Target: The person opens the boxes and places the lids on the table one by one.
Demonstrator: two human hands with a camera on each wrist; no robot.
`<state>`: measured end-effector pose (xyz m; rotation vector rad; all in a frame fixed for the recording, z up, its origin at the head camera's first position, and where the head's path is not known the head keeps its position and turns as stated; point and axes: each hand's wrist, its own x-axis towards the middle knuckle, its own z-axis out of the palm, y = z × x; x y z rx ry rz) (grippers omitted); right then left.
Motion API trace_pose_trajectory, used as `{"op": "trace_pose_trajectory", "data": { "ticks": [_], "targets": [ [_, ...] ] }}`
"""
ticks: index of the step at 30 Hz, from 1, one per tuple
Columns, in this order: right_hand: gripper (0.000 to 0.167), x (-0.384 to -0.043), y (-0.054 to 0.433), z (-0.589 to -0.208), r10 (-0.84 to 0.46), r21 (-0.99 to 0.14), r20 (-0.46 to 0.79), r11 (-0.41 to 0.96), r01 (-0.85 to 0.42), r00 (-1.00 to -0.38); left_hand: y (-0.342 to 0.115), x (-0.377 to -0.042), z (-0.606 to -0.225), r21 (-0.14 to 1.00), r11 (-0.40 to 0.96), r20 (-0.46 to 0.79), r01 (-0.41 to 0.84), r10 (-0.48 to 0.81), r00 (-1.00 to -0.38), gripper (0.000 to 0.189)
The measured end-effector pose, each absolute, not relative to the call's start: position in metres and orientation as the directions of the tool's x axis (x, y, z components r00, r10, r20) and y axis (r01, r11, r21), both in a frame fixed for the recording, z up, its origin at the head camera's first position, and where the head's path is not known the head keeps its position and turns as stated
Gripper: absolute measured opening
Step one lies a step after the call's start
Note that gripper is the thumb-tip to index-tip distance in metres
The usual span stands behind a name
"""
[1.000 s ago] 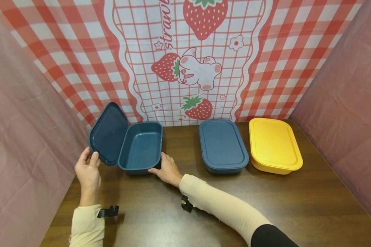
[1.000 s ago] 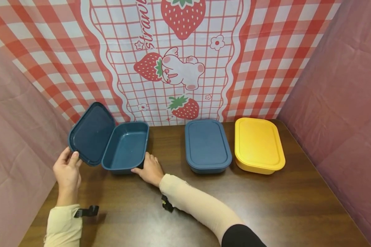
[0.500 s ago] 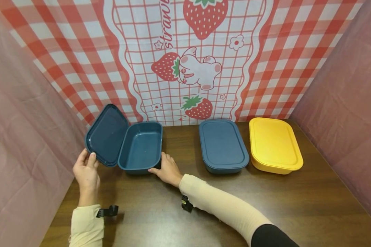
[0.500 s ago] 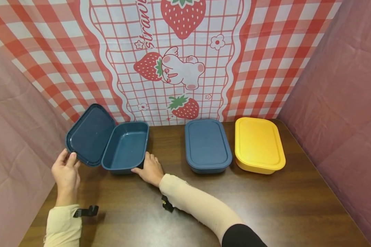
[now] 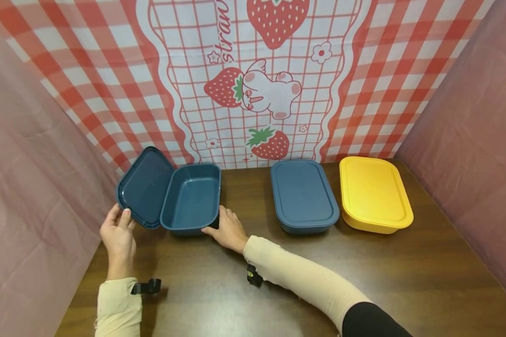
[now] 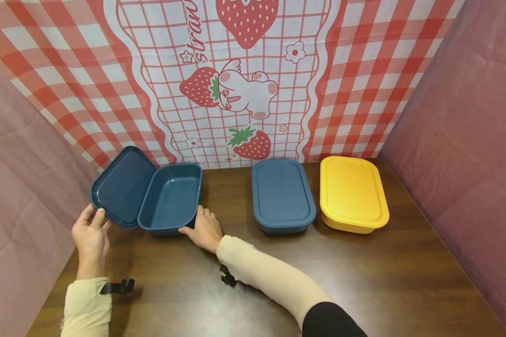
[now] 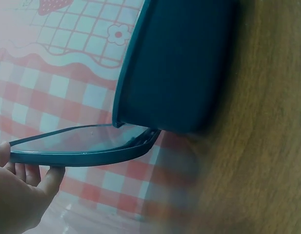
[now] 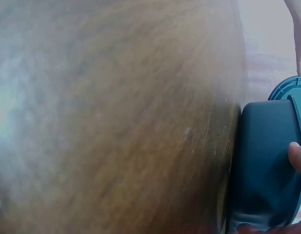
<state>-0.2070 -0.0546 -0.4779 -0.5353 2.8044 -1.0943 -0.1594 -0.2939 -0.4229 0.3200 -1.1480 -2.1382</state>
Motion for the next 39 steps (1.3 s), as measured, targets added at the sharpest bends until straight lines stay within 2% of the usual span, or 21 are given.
{"op": "trace_pose_trajectory", "data": {
  "ticks": [9,16,28,31,34,39],
  "targets": [
    [0.085,-0.207,-0.054,-0.477,-0.35,-0.683,0.034,0.675,-0.278,-0.936,-0.295,-0.162,-0.428,0.826,-0.378,0.069,0.417,-0.666,-0.742,0.024],
    [0.086,-0.205,-0.054,-0.477,-0.364,-0.696,0.011,0.666,-0.268,-0.931,-0.296,-0.158,-0.432,0.811,-0.429,0.02,0.399,-0.66,-0.751,0.021],
    [0.087,-0.206,-0.055,-0.478,-0.359,-0.718,0.01,0.647,-0.256,-0.933,-0.302,-0.16,-0.432,0.864,-0.377,-0.006,0.334,-0.671,-0.741,0.022],
    [0.086,-0.206,-0.055,-0.479,-0.353,-0.723,0.011,0.644,-0.251,-0.936,-0.302,-0.16,-0.433,0.89,-0.328,0.0,0.317,-0.695,-0.719,0.022],
    [0.086,-0.205,-0.055,-0.479,-0.347,-0.717,0.018,0.649,-0.254,-0.938,-0.303,-0.159,-0.435,0.937,-0.221,0.027,0.27,-0.725,-0.688,0.023],
    [0.086,-0.205,-0.056,-0.478,-0.347,-0.72,0.023,0.645,-0.256,-0.938,-0.305,-0.159,-0.436,0.969,-0.126,0.044,0.211,-0.754,-0.655,0.036]
  ]
}}
